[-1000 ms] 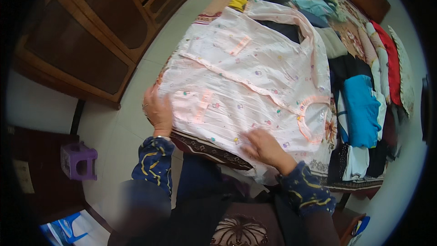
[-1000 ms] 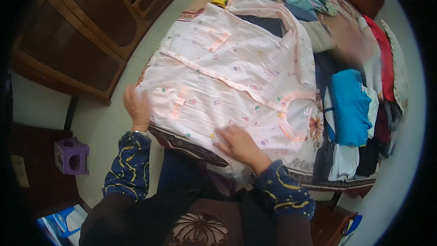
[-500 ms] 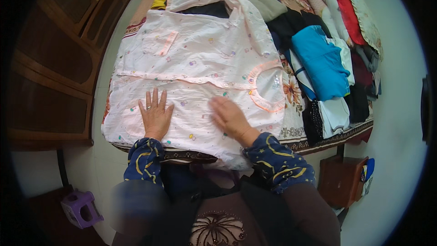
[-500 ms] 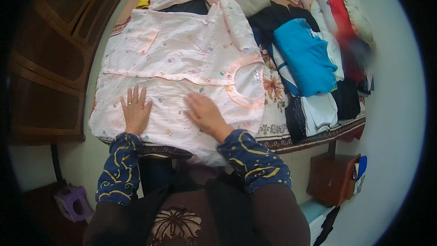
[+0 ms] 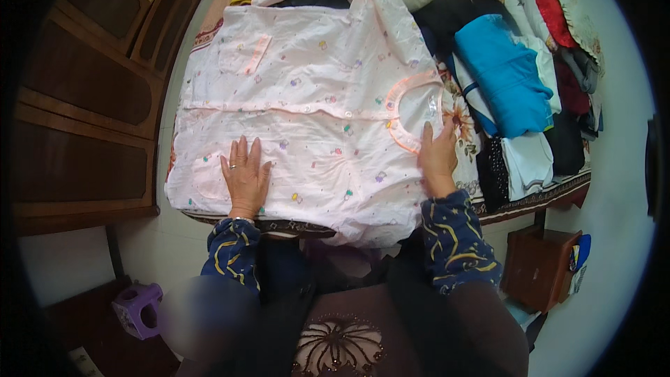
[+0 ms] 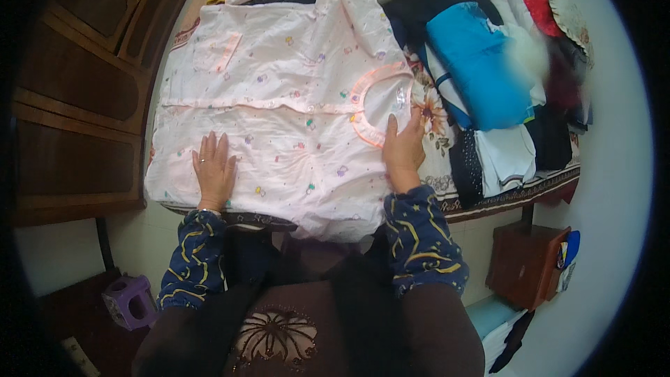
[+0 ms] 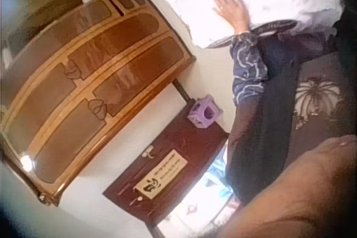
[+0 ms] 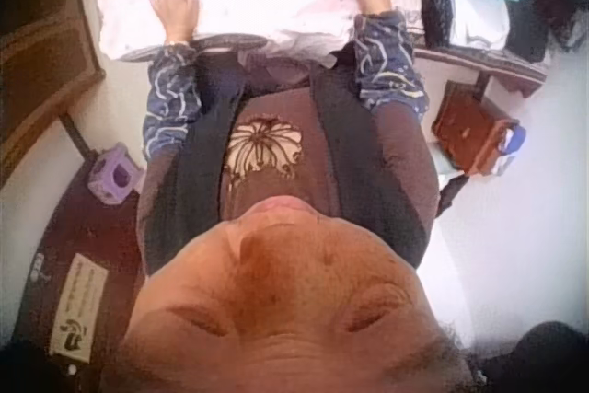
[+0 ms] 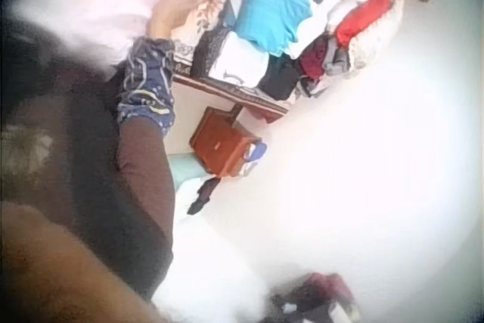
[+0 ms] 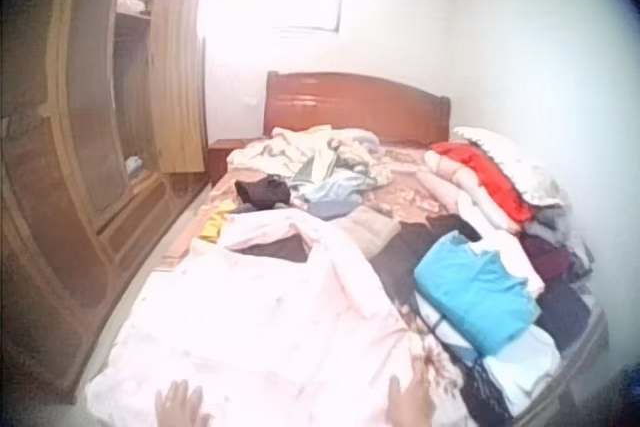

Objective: The person folds a light pink floral shirt on a bed, smoothing and aligning the fabric before folding it into a compact rectangle. They then pick up a pair of dark blue shorts and begin folding them similarly.

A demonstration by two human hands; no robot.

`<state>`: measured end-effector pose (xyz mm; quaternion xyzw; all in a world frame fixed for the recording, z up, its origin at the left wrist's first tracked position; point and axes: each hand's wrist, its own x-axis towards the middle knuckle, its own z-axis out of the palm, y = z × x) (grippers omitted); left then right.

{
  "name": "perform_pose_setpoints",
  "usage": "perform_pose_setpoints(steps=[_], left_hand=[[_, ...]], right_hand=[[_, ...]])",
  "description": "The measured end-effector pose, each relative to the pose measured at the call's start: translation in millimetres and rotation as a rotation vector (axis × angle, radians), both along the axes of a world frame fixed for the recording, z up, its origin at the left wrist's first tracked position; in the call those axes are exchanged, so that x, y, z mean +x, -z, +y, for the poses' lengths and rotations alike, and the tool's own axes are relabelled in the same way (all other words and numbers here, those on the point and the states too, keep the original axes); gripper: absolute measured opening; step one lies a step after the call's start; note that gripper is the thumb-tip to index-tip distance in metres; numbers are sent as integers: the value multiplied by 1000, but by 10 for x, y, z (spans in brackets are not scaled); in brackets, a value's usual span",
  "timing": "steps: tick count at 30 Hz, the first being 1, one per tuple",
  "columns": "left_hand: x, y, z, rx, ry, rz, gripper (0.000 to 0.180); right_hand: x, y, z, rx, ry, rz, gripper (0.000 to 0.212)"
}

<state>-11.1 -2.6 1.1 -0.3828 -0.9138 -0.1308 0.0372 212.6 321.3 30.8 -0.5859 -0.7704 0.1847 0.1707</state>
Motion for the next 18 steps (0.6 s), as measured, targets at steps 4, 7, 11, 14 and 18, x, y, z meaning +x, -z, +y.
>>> perform_pose_setpoints(steps=[4, 7, 11, 14, 18], left_hand=[[148, 38, -383, 18, 39, -13, 52], [468, -12, -563, 78, 48, -9, 50], [1305, -175, -564, 419, 190, -236, 29], [1668, -109, -434, 479, 239, -509, 32], [1714, 69, -308, 371, 167, -726, 46]], right_hand=[[558, 404, -41, -60, -110, 119, 49], [729, 486, 154, -9, -89, 174, 32], [700, 442, 64, -2, -14, 196, 33], [839, 421, -72, -111, 48, 210, 45], [1067, 344, -330, -493, 29, 468, 55]])
